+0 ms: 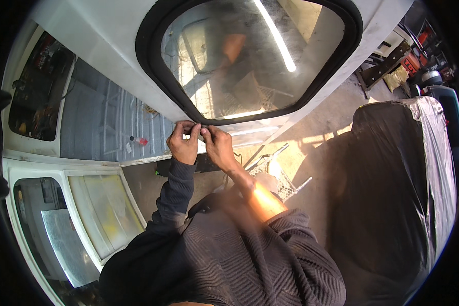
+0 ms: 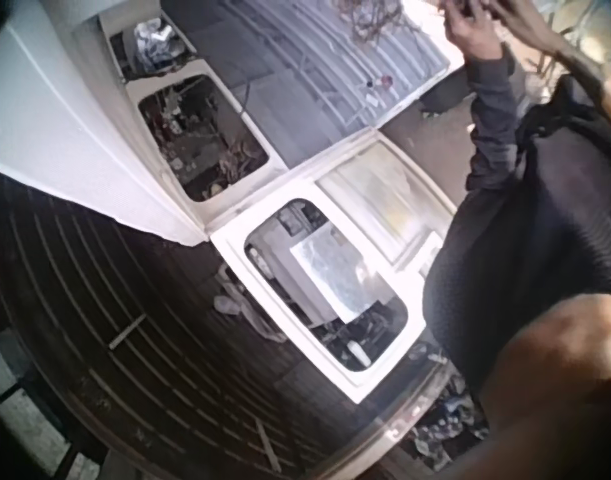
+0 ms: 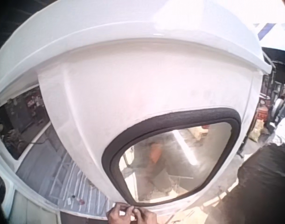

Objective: The person installs a black rubber weather seal around the window of a white vehicle door. They press the seal into the channel along the entire perimeter by hand, adjusting and seating it progressively.

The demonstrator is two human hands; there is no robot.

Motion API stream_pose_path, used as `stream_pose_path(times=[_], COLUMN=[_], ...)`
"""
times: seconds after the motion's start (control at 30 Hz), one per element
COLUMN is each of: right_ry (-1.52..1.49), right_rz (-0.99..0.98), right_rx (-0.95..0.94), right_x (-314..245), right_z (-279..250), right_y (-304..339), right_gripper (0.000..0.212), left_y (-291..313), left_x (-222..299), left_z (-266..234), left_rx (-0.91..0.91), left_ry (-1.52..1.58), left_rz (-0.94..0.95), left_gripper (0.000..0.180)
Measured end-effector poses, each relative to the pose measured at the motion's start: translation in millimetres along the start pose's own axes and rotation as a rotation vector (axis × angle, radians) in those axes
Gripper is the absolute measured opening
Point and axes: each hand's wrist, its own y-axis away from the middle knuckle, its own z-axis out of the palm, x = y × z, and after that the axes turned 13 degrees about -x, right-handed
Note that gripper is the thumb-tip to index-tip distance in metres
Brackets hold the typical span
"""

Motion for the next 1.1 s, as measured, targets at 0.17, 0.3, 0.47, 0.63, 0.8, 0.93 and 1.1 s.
stream_pose_path(times=[0.17, 0.3, 0.47, 0.63, 0.8, 0.93, 1.1], right_ry=[0.196, 0.216, 0.134, 0.101, 0.179, 0.17, 0.098], right_rz=[0.109, 0.094, 0.037, 0.039, -0.008, -0.006, 0.062], right_rx=[0.036, 0.061, 0.002, -0.015, -0.045, -0.041, -0.078], right_x=[-11, -12, -8, 2, -1, -2, -4], right_z=[0, 1, -3, -6, -8, -7, -6], right_y=[-2, -4, -6, -3, -7, -8, -4], right_gripper=[0.03, 0.031, 0.033, 0.037, 0.036, 0.034, 0.032], left_y=[3, 9, 4, -3, -6, -3, -4], left_x=[-2, 1, -14, 2, 18, 10, 16], left_z=[5, 14, 6, -6, -3, 17, 2], left_rx=[0.026, 0.078, 0.013, 0.023, 0.088, 0.197, 0.102], left_ry=[-0.067, -0.088, -0.104, -0.036, -0.107, -0.079, 0.091], left_rz=[-0.06, -0.14, -0.004, 0.045, -0.024, 0.066, -0.049], left_gripper=[0.018, 0.022, 0.02, 0.019, 0.02, 0.02, 0.026])
